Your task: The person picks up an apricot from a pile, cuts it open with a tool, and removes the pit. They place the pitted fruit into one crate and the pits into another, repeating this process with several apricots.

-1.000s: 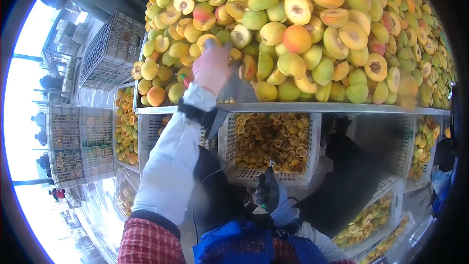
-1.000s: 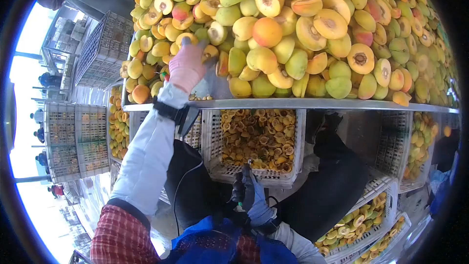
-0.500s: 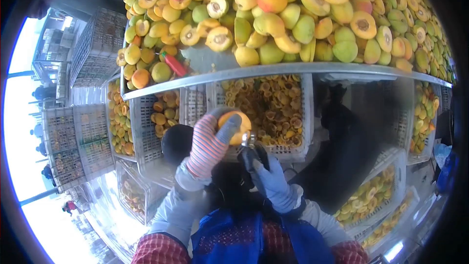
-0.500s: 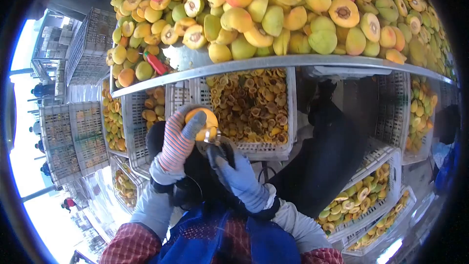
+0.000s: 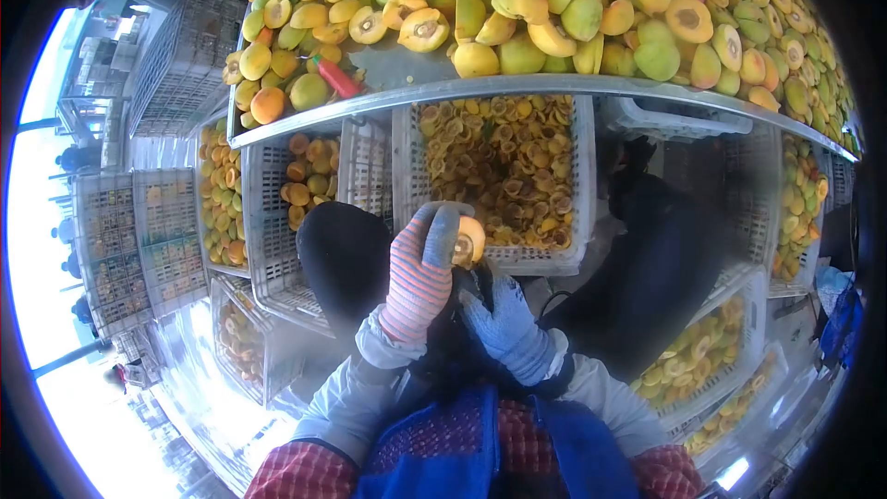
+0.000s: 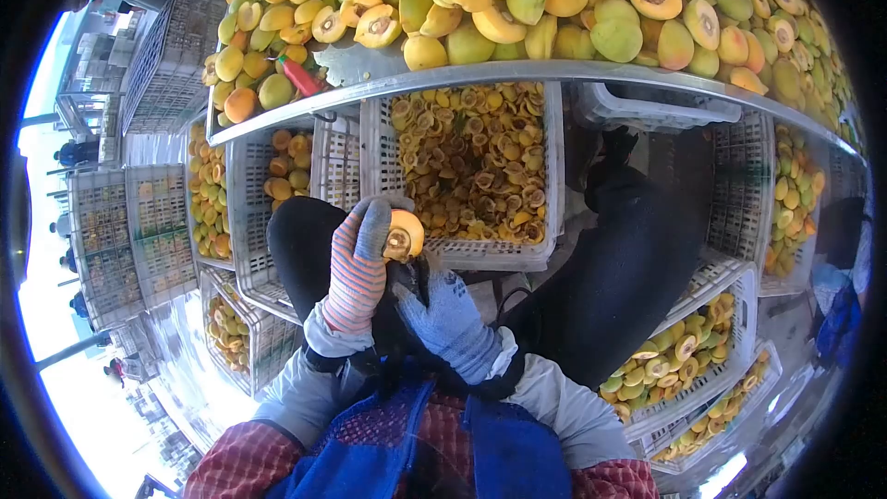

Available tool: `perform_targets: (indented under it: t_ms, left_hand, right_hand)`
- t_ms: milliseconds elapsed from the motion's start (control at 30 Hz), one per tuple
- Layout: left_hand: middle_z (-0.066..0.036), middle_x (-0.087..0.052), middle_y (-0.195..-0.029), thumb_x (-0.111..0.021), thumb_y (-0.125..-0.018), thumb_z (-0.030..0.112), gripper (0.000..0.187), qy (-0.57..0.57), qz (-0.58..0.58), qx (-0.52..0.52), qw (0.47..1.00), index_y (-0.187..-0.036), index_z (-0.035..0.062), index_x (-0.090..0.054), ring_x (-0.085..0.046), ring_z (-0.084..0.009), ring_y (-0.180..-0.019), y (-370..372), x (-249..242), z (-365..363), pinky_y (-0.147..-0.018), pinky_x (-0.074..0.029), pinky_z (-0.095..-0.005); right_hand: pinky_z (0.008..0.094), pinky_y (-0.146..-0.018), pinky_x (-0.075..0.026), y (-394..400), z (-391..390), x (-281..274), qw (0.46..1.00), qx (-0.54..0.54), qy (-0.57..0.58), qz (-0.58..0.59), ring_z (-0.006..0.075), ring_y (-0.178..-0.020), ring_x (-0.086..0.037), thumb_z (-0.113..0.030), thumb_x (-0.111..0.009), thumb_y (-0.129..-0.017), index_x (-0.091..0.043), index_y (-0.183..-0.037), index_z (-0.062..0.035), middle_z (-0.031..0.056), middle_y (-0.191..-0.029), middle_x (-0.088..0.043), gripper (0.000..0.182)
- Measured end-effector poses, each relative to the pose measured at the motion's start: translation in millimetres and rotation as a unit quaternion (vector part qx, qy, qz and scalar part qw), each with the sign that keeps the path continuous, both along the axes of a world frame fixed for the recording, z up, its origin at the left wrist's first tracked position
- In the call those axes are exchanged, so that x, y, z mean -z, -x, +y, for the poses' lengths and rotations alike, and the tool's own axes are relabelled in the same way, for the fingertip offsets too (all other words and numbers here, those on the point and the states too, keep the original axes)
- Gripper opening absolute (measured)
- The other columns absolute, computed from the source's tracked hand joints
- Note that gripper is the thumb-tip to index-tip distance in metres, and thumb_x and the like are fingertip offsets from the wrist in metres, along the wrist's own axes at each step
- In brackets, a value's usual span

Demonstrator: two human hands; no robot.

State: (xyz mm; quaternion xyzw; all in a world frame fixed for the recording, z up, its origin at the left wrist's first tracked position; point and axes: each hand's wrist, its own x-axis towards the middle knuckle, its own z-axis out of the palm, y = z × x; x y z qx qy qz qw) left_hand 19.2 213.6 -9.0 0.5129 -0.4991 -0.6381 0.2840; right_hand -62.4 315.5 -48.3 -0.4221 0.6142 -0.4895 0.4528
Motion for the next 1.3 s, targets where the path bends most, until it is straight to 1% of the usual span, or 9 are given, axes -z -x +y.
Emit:
perform_targets:
  t_ms: [267, 367, 567, 667, 767, 833, 967, 1167, 1300]
  left_hand:
    - [-0.006, -0.061, -0.081, -0.048, -0.096, 0.027, 0.03, 0.052, -0.042, 0.02, 0.998, -0.096, 0.0005, -0.061, -0.054, -0.0109, -0.075, 0, 5, 6, -0.071, -0.045, -0.0254]
    - [-0.006, -0.062, -0.082, -0.05, -0.096, 0.029, 0.031, 0.032, -0.026, -0.01, 0.999, -0.097, 0.0, -0.061, -0.054, -0.011, -0.076, 2, 6, 9, -0.071, -0.045, -0.0254]
    - [-0.007, -0.062, -0.085, -0.052, -0.095, 0.028, 0.031, 0.162, -0.037, -0.081, 0.983, -0.101, -0.0002, -0.061, -0.054, -0.0107, -0.078, 12, 0, 21, -0.073, -0.045, -0.0251]
    - [-0.007, -0.062, -0.084, -0.051, -0.095, 0.027, 0.029, 0.203, -0.084, -0.061, 0.974, -0.102, -0.0001, -0.061, -0.054, -0.0111, -0.078, 10, -1, 20, -0.073, -0.045, -0.0254]
    - [-0.007, -0.062, -0.083, -0.05, -0.095, 0.026, 0.029, 0.16, -0.079, -0.055, 0.982, -0.102, -0.0004, -0.06, -0.054, -0.0111, -0.078, 6, 2, 20, -0.072, -0.046, -0.0257]
    - [-0.007, -0.062, -0.083, -0.05, -0.095, 0.026, 0.029, 0.142, -0.074, -0.055, 0.986, -0.101, -0.0004, -0.06, -0.054, -0.0109, -0.077, 4, 6, 21, -0.072, -0.046, -0.0258]
    - [-0.006, -0.061, -0.083, -0.049, -0.095, 0.028, 0.03, 0.101, -0.06, -0.056, 0.991, -0.1, -0.0003, -0.06, -0.054, -0.0111, -0.077, 3, 5, 23, -0.071, -0.045, -0.0258]
    - [-0.006, -0.061, -0.084, -0.049, -0.095, 0.03, 0.031, 0.02, -0.021, -0.024, 0.999, -0.099, 0.0008, -0.06, -0.054, -0.0118, -0.076, -7, 13, 20, -0.071, -0.045, -0.0258]
    - [-0.006, -0.061, -0.082, -0.05, -0.095, 0.029, 0.03, 0.054, -0.019, -0.065, 0.996, -0.097, 0.0009, -0.061, -0.053, -0.0115, -0.075, -2, 9, 26, -0.071, -0.045, -0.0251]
  right_hand:
    - [0.0445, -0.064, -0.044, -13, 15, 24, 0.942, 0.009, -0.148, -0.3, 0.0396, -0.077, -0.058, -0.021, -0.062, -0.084, -0.052, -0.109, 0.0036, 0.0221, -0.086, -0.06, 0.037]
    - [0.0453, -0.068, -0.045, -5, 14, 17, 0.999, -0.003, -0.02, -0.045, 0.0402, -0.082, -0.058, -0.02, -0.061, -0.084, -0.05, -0.113, 0.004, 0.0232, -0.091, -0.061, 0.039]
    - [0.0468, -0.072, -0.045, -11, 8, 9, 0.997, 0.06, 0.018, 0.051, 0.0415, -0.087, -0.058, -0.02, -0.06, -0.084, -0.047, -0.119, 0.0046, 0.0241, -0.094, -0.06, 0.045]
    - [0.0447, -0.072, -0.045, -12, 6, 7, 0.999, 0.034, -0.015, 0.0, 0.039, -0.085, -0.059, -0.022, -0.06, -0.084, -0.047, -0.119, 0.004, 0.0229, -0.092, -0.061, 0.046]
    - [0.0412, -0.068, -0.046, -9, 11, 9, 0.977, 0.005, -0.084, -0.197, 0.0341, -0.078, -0.06, -0.022, -0.06, -0.085, -0.048, -0.119, 0.0038, 0.0208, -0.086, -0.061, 0.045]
    - [0.0393, -0.064, -0.045, -14, 16, 33, 0.986, -0.009, -0.058, -0.156, 0.0309, -0.073, -0.059, -0.022, -0.06, -0.085, -0.05, -0.115, 0.0039, 0.0189, -0.081, -0.06, 0.041]
    - [0.0392, -0.059, -0.044, -11, 11, 19, 0.965, 0.024, -0.001, -0.262, 0.0283, -0.066, -0.059, -0.022, -0.06, -0.084, -0.055, -0.104, 0.0032, 0.0171, -0.076, -0.06, 0.032]
    - [0.0401, -0.06, -0.043, 2, 13, 17, 0.993, -0.04, -0.038, -0.109, 0.0296, -0.069, -0.058, -0.024, -0.063, -0.082, -0.056, -0.099, 0.0022, 0.0171, -0.078, -0.06, 0.032]
    - [0.0402, -0.064, -0.044, -12, 21, 33, 0.993, -0.009, -0.011, -0.115, 0.031, -0.075, -0.059, -0.025, -0.062, -0.082, -0.055, -0.103, 0.0023, 0.0187, -0.083, -0.06, 0.035]
